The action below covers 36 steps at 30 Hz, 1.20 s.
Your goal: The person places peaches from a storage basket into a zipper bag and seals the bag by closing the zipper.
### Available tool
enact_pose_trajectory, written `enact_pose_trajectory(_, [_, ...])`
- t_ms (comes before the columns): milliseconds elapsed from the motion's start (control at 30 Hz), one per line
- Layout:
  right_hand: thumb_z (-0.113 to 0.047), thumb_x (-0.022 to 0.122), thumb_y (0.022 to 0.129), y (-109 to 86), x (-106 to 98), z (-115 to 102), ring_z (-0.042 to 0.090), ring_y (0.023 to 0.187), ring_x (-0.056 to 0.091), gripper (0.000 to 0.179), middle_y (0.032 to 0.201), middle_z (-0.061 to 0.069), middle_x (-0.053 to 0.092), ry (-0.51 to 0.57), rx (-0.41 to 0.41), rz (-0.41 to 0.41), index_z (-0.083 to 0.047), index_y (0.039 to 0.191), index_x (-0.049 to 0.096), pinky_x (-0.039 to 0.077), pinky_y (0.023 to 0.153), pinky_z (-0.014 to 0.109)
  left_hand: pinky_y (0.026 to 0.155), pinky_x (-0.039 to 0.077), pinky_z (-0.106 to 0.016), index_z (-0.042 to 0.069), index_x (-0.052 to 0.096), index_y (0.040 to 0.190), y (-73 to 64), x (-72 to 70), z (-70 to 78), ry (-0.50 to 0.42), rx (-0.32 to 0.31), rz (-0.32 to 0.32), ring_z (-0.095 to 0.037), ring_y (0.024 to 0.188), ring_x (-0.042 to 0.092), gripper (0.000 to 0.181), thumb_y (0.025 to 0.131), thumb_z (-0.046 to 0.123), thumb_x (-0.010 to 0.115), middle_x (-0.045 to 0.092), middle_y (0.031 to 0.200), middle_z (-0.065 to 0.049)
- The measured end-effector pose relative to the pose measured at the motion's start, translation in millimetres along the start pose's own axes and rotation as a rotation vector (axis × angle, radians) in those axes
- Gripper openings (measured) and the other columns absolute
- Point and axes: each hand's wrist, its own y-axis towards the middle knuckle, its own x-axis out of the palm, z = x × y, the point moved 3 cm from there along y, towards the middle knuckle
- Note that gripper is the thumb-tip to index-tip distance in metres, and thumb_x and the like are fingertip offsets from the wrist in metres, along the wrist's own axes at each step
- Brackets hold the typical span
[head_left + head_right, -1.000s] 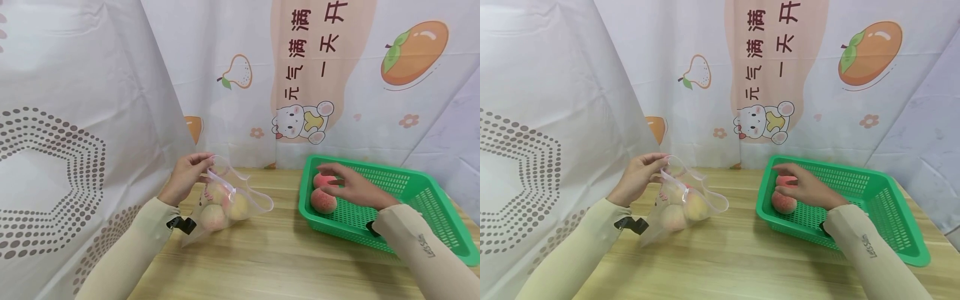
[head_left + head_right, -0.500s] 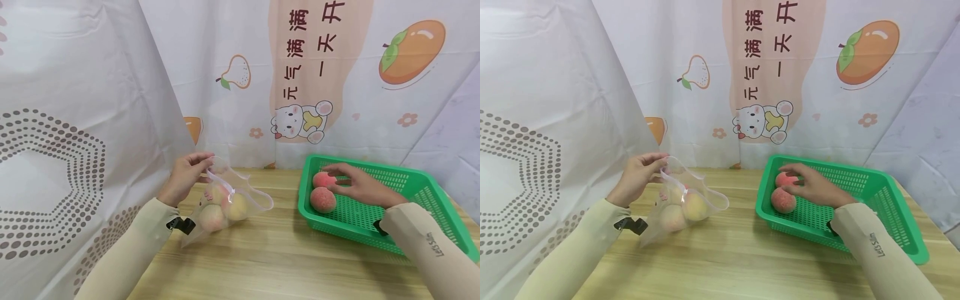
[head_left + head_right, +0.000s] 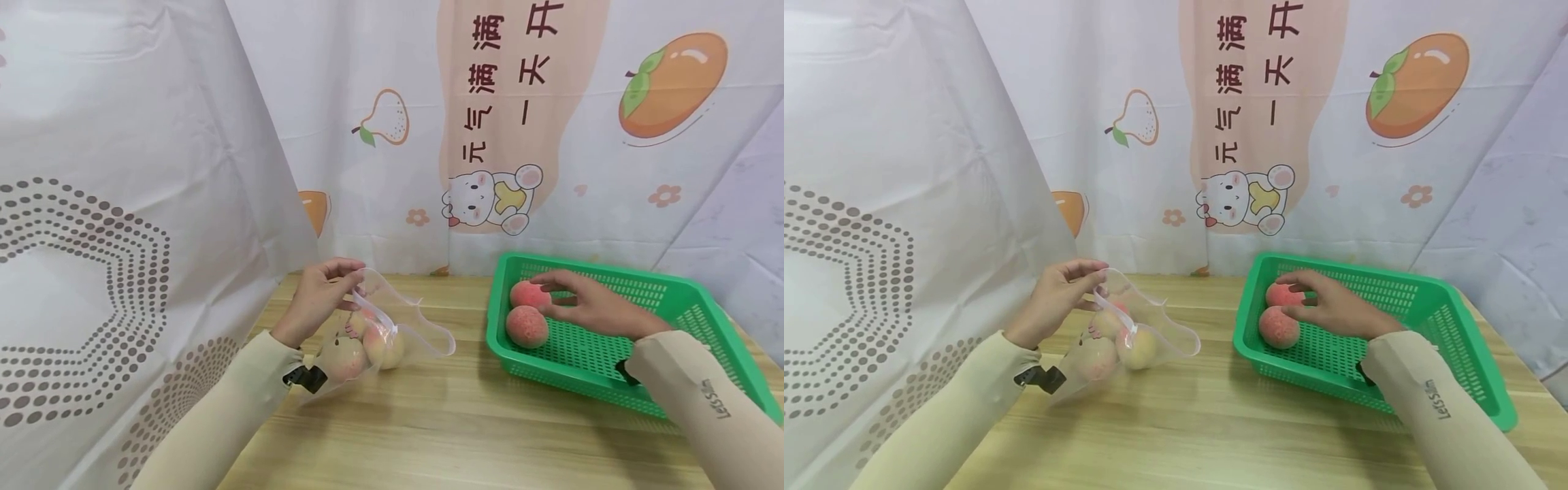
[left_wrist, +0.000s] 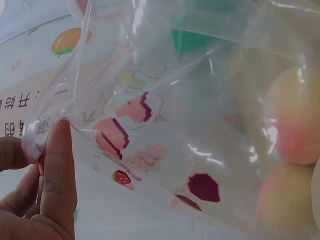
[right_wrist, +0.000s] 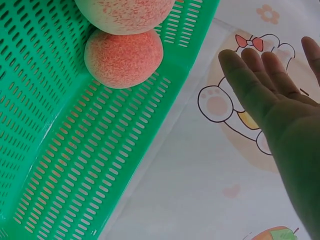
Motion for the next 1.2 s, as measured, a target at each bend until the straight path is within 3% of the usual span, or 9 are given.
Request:
enact_pose_trajectory(300, [-0.018,0.067,0.097,3.6,-0.8,5.1,0.043,0.121,0.054,0.048,0.138,0.023,0.053,-0.02,-0.032,-0.035,-0.001,0.139,0.05,0.053,0.093,0.058,0.062,0.062,-0.029,-0.006,0.066,0.119,-3.2,4.6,-1.4,-0.014,0.018,-0.016,-0.011,0.074,0.064,0.026,0.099,0.01,0.063,0.065,0.091,-0.013])
enact_pose_trajectory(633, [-0.02,0.073,0.093,8.2,0.9,17.4,0.046,0.122,0.052,0.059,0.14,0.025,0.05,-0.024,0.017,-0.127,0.0,0.142,0.047,0.056,0.09,0.052,0.062,0.062,-0.029,-0.007,0.065,0.119,-7.3,7.2,-3.0,-0.021,0.021,-0.026,-0.011,0.074,0.065,0.026,0.099,0.009,0.062,0.064,0.09,-0.014])
enact_pose_trajectory(800, [-0.018,0.074,0.091,9.8,1.0,24.9,0.047,0.122,0.051,0.063,0.14,0.026,0.049,0.016,-0.008,-0.135,0.001,0.144,0.044,0.056,0.089,0.053,0.062,0.062,-0.03,-0.007,0.065,0.119,-8.1,7.2,-3.4,-0.013,0.031,-0.031,-0.011,0.075,0.065,0.026,0.099,0.01,0.062,0.064,0.091,-0.016])
enact_pose_trajectory(1033, [-0.016,0.074,0.091,11.3,0.3,36.2,0.051,0.124,0.048,0.067,0.143,0.031,0.044,0.067,-0.001,-0.13,0.004,0.145,0.039,0.055,0.091,0.056,0.063,0.062,-0.031,-0.006,0.065,0.119,-9.3,7.9,-5.4,-0.015,0.014,-0.035,-0.012,0.074,0.066,0.026,0.099,0.01,0.063,0.064,0.089,-0.01])
enact_pose_trajectory(1200, [-0.016,0.075,0.091,12.5,1.8,40.1,0.051,0.123,0.049,0.068,0.143,0.03,0.044,0.07,-0.001,-0.144,0.003,0.146,0.039,0.058,0.088,0.048,0.063,0.062,-0.031,-0.007,0.065,0.12,-10.1,9.1,-6.6,-0.011,0.005,-0.037,-0.013,0.074,0.066,0.028,0.099,0.01,0.063,0.064,0.091,-0.011])
